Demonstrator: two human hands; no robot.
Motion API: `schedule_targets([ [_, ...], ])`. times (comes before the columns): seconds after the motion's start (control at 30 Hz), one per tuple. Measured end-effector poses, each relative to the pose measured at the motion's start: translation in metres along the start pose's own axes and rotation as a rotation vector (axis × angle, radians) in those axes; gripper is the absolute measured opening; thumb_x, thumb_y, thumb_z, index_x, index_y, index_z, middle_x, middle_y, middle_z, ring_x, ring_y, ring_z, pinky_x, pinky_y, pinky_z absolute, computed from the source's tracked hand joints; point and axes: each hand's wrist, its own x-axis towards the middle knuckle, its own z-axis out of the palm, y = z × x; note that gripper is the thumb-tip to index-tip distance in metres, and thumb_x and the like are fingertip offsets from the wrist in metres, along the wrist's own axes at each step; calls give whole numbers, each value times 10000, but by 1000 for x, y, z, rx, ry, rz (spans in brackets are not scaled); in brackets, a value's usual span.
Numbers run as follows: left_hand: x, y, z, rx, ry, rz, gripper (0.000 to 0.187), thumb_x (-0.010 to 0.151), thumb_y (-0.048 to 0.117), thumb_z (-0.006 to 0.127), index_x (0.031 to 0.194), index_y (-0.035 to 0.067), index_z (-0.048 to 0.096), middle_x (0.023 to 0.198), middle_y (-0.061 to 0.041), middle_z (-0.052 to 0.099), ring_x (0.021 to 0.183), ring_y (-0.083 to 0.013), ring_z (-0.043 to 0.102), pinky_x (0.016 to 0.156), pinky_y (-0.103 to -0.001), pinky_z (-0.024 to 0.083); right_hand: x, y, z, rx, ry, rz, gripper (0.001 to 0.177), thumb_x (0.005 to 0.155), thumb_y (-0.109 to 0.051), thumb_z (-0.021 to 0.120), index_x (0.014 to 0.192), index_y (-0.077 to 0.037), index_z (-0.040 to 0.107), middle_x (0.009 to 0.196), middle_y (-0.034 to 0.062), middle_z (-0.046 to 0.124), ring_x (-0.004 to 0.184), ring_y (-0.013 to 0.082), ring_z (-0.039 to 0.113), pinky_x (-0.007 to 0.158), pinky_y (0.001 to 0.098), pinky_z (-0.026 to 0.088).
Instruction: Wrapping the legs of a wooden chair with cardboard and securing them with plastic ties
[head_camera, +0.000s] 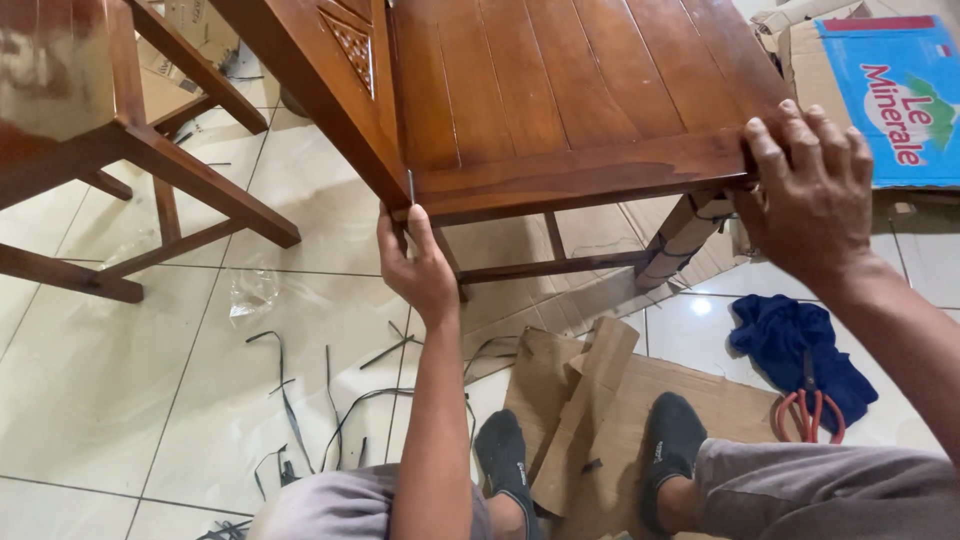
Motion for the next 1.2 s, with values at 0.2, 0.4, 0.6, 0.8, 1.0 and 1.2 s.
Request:
schedule_targets([
  [0.2, -115, -103, 8, 119, 12, -273, 546, 998, 569, 459, 1218, 77, 548, 1120, -76, 608, 998, -199, 632, 855, -349, 564, -10, -58, -43, 349, -15, -193, 460, 961, -247, 746, 1398, -139, 651, 1547, 192, 487, 1469, 363, 401, 1253, 510, 282],
  [0.4, -288, -237, 21, 388, -981, -675, 520, 929, 359, 746, 1349, 95, 590, 1218, -161, 682, 1204, -342, 666, 993, -460, 559, -26, -77, -22, 477, 31, -276, 502, 841, -172, 708, 1335, -250, 671, 1383, 79, 638, 1189, 267, 669, 1094, 442, 467],
  [0.6, -323, -222, -14, 565, -1260, -546, 588, 963, 317, 652, 1457, 106, 413, 1439, -265, 503, 1373, -482, 480, 1134, -593, 392, -34, -81, -28, 544, -207, -293, 479, 859, -125, 650, 1333, -191, 627, 1337, 73, 628, 1002, 291, 736, 980, 448, 560],
  [0.8, -302, -284, 25, 4, -883, -939, 762, 847, 389, 891, 1428, 23, 560, 1356, -256, 636, 1290, -377, 607, 1066, -477, 527, -46, -78, -20, 563, -429, -272, 389, 957, -207, 553, 1341, -216, 610, 1059, 66, 694, 930, 271, 760, 835, 398, 598],
  [1.0, -260, -227, 21, -558, -592, -1264, 370, 922, 213, 777, 1248, 61, 694, 1037, -127, 753, 925, -233, 737, 812, -386, 616, -46, -87, -30, 622, -723, -125, 283, 965, -358, 559, 1222, -257, 623, 921, 39, 719, 877, 266, 755, 800, 435, 603],
  [1.2, -255, -190, 29, -632, -605, -1359, 312, 903, 225, 797, 1184, 103, 740, 1088, -105, 716, 1001, -259, 697, 878, -412, 585, -45, -98, -33, 636, -1040, -109, 459, 955, -368, 601, 1402, -291, 531, 1270, 30, 688, 1212, 270, 667, 980, 456, 559],
])
